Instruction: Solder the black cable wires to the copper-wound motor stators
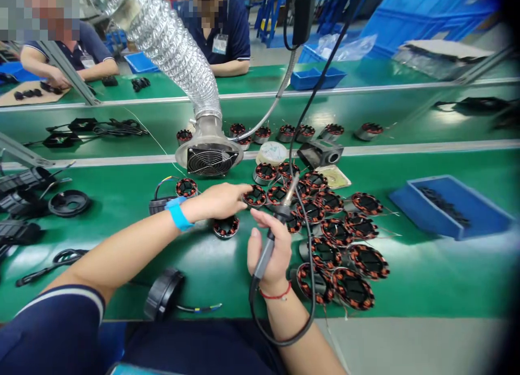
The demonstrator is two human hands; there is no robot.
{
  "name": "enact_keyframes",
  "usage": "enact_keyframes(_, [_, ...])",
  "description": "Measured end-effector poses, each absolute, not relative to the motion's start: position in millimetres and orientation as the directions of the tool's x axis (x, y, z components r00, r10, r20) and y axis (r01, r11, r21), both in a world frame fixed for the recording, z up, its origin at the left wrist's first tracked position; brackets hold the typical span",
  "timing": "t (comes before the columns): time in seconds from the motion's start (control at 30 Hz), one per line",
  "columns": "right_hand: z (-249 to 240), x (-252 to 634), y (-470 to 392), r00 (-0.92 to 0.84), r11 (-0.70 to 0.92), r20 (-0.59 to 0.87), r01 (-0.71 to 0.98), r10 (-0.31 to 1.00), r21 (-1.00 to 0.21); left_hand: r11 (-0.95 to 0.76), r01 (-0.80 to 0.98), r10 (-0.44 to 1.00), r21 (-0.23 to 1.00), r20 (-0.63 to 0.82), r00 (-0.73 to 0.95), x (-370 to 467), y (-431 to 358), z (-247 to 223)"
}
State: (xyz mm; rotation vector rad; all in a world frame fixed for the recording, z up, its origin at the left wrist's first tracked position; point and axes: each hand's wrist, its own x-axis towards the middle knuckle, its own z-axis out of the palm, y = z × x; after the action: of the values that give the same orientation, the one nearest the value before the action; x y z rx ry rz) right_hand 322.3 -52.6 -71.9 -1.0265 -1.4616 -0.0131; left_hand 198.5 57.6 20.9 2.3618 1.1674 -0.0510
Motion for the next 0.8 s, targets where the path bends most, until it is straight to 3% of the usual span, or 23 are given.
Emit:
enact_keyframes(0.1, [-73, 320, -55, 0.145, 0.588, 0.78, 0.578, 0.609, -0.566, -0.46, 0.775, 0.799, 0.433, -0.178, 0.574, 160, 27, 55])
enact_keyframes(0.17, [-73, 320, -59, 0.141, 0.58, 0.772, 0.579, 0.62, -0.572, -0.566, 0.708, 0.669, 0.422, -0.268, 0.694, 133, -5, 69])
enact_keyframes(0.23, [-72, 320, -63, 0.145, 0.574, 0.764, 0.576, 0.629, -0.582, -0.686, 0.597, 0.451, 0.417, -0.401, 0.798, 112, -43, 69])
enact_keyframes(0.3, [-72, 319, -64, 0.163, 0.574, 0.738, 0.527, 0.655, -0.627, -0.784, 0.536, 0.377, 0.314, -0.446, 0.812, 100, -80, 59])
enact_keyframes(0.43, [-72, 316, -64, 0.157, 0.567, 0.705, 0.488, 0.691, -0.664, -0.886, 0.462, 0.438, -0.039, -0.398, 0.806, 95, -124, 35])
enact_keyframes(0.53, [-71, 314, -64, 0.159, 0.541, 0.685, 0.499, 0.71, -0.677, -0.871, 0.448, 0.49, -0.201, -0.411, 0.768, 96, -124, 30])
enact_keyframes(0.67, [-73, 313, -62, 0.161, 0.555, 0.706, 0.509, 0.689, -0.658, -0.783, 0.533, 0.622, -0.322, -0.422, 0.659, 101, -104, 31])
enact_keyframes(0.8, [-78, 314, -61, 0.159, 0.538, 0.689, 0.51, 0.708, -0.671, -0.709, 0.631, 0.705, -0.316, -0.335, 0.625, 116, -91, 18])
